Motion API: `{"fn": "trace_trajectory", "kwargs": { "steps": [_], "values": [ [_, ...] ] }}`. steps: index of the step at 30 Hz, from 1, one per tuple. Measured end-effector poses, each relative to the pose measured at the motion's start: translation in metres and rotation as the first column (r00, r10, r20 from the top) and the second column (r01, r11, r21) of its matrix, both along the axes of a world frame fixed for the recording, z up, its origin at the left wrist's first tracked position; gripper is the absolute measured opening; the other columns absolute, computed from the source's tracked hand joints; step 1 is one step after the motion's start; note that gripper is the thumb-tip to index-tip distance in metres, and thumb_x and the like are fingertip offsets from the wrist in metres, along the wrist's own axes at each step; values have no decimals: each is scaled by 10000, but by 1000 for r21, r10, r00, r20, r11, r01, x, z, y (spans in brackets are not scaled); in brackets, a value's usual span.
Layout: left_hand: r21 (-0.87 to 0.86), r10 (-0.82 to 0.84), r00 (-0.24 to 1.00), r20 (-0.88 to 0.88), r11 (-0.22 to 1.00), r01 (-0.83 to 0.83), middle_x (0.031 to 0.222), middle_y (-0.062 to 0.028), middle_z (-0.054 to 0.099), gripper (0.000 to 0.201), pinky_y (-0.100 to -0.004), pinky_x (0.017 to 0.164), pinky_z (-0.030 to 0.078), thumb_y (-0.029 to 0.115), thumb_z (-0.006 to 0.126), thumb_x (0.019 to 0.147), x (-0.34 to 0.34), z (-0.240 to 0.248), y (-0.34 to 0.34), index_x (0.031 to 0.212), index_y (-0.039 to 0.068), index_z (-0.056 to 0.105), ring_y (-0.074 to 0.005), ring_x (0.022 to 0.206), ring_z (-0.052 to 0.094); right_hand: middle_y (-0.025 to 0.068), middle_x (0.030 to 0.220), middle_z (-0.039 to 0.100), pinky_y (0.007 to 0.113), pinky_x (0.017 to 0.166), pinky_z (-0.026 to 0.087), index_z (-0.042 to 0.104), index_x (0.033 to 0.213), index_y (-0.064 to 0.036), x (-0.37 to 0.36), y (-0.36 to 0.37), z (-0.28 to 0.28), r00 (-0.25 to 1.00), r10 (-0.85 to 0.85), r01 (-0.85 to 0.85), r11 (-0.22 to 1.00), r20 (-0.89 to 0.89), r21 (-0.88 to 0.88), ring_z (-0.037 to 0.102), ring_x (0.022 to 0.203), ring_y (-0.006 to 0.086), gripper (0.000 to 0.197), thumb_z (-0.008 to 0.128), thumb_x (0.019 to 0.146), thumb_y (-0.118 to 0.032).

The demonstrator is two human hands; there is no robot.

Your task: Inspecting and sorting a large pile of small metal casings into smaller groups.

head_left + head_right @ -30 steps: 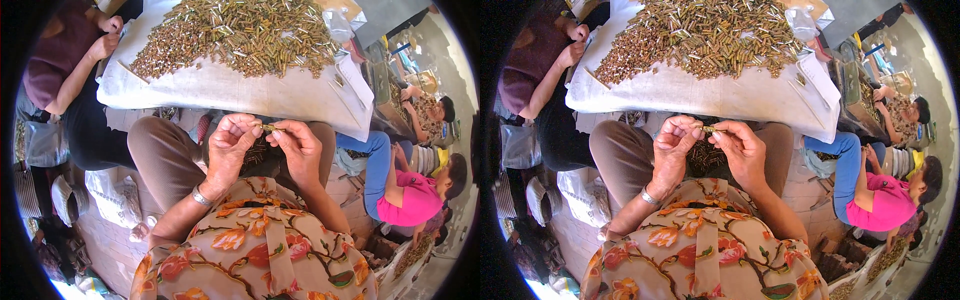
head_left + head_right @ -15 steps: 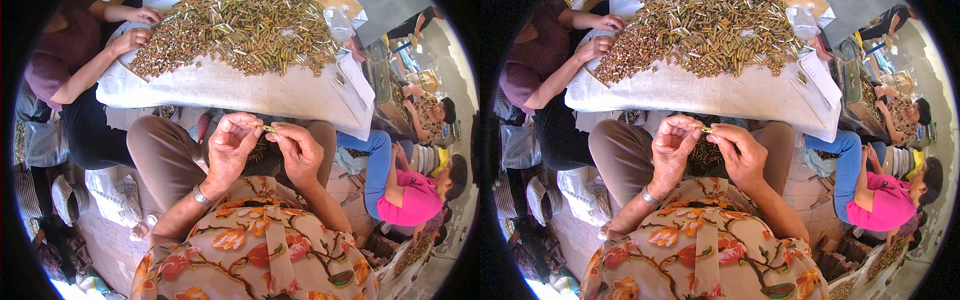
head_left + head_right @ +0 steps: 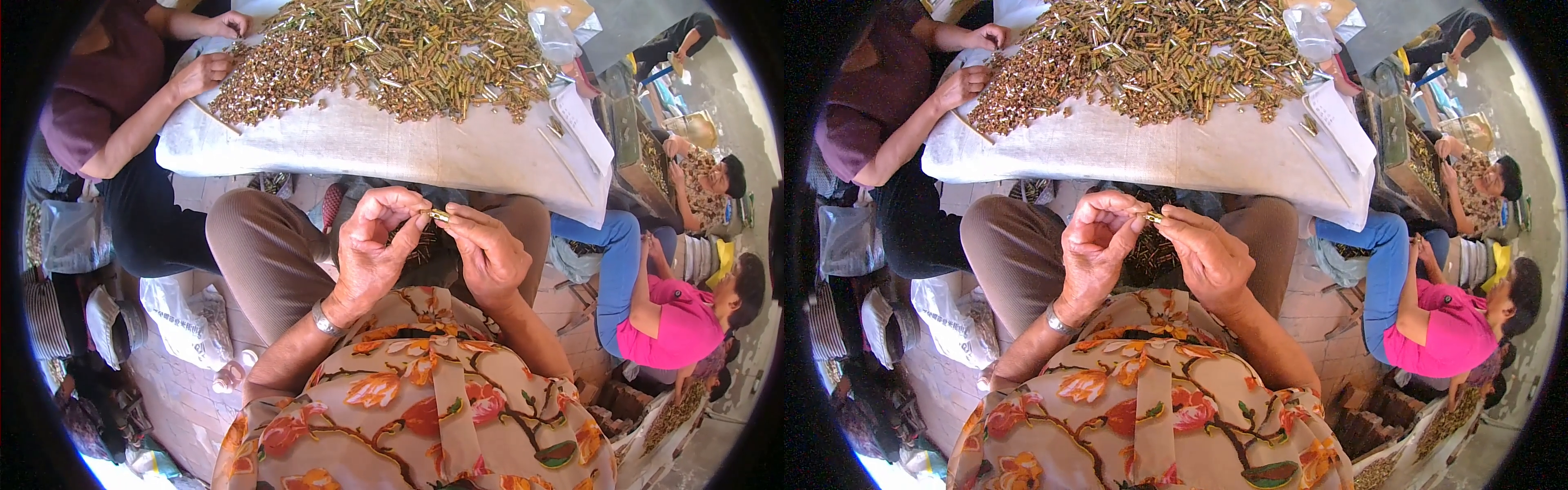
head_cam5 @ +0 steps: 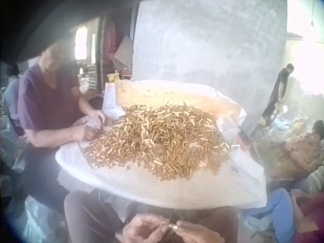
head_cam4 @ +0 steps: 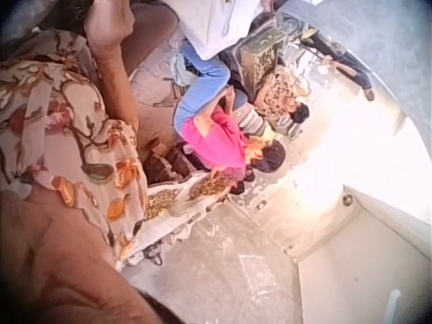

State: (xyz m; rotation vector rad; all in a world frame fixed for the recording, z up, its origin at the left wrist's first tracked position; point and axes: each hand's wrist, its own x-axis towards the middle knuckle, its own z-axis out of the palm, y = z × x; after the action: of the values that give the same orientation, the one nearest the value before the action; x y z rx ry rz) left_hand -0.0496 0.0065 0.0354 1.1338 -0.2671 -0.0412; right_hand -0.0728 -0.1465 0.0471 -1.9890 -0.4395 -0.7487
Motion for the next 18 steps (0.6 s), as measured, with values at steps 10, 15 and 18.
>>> {"fn": "trace_trajectory", "kwargs": {
  "steps": [10, 15, 18],
  "values": [
    [10, -87, 996, 32, 996, 87, 1025, -77, 614, 217, -259, 884, 493, -88, 610, 847, 6, 2, 13, 1035, 0, 546, -121, 973, 601, 141, 901, 685, 288, 758, 555, 632, 979, 31, -2, -5, 16, 945, 207, -128, 947, -253, 296, 681, 861, 205, 140, 624, 841, 50],
    [-48, -444, 888, -117, 896, 441, 977, -74, 654, 200, -262, 824, 521, -41, 651, 831, 22, 11, 31, 1028, -13, 626, -129, 892, 628, 139, 851, 677, 278, 669, 550, 629, 948, 56, 10, -27, 29, 594, 619, -160, 716, -513, 679, 666, 733, 176, 106, 601, 883, -23],
    [-126, -607, 775, -175, 795, 594, 921, -81, 675, 178, -255, 728, 539, -6, 676, 818, 25, 10, 31, 995, 2, 666, -131, 781, 644, 134, 824, 678, 282, 663, 550, 631, 944, 52, 13, -31, 30, 431, 760, -157, 594, -486, 789, 664, 705, 177, 105, 612, 872, -21]
  ]
}}
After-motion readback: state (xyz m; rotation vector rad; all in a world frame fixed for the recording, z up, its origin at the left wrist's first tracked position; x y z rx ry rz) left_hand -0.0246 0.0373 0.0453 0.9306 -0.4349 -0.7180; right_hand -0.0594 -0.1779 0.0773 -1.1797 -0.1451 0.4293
